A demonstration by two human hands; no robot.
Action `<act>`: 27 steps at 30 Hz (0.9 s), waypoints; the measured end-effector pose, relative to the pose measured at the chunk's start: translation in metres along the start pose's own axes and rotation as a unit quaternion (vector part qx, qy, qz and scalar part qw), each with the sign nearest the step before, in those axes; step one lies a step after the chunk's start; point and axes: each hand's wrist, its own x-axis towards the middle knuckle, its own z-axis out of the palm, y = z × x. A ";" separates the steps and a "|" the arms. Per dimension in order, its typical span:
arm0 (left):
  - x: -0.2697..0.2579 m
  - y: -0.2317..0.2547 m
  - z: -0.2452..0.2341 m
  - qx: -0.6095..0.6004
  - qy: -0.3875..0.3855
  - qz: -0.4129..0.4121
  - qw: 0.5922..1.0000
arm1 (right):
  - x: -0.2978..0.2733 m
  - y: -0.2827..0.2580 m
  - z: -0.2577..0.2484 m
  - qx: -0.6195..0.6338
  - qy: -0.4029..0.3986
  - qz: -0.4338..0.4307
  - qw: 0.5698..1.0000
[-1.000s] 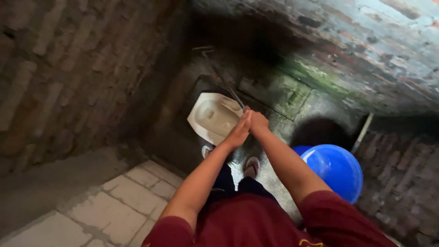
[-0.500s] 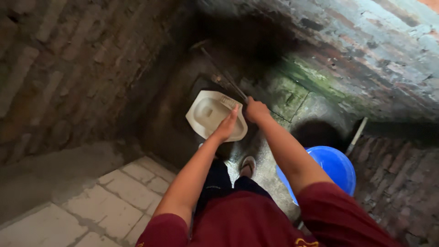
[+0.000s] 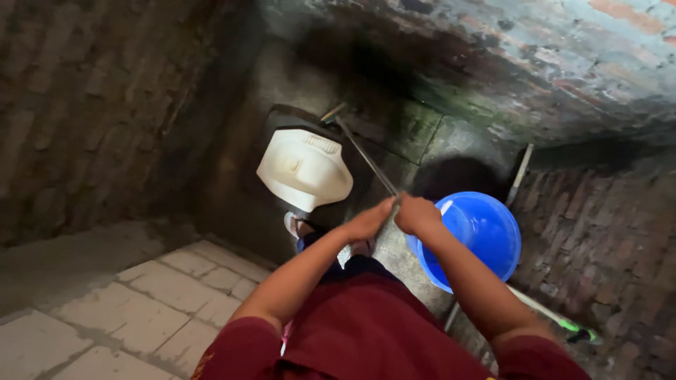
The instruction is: The person scoops water from a blue bucket using a white plastic cup and pours it into a squat toilet. They then use a long-handled brush to scrub the inside of the toilet bowl and the surrounding floor area.
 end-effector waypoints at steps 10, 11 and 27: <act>-0.030 0.006 0.008 -0.077 0.064 -0.127 0.987 | 0.048 -0.009 0.056 0.058 0.037 -0.113 0.991; -0.026 -0.003 -0.001 -0.079 0.087 -0.123 0.985 | 0.053 -0.023 0.053 0.061 0.027 -0.089 0.994; -0.033 0.015 -0.222 -0.222 0.208 -0.082 0.949 | 0.162 -0.257 -0.002 0.099 0.042 -0.047 0.993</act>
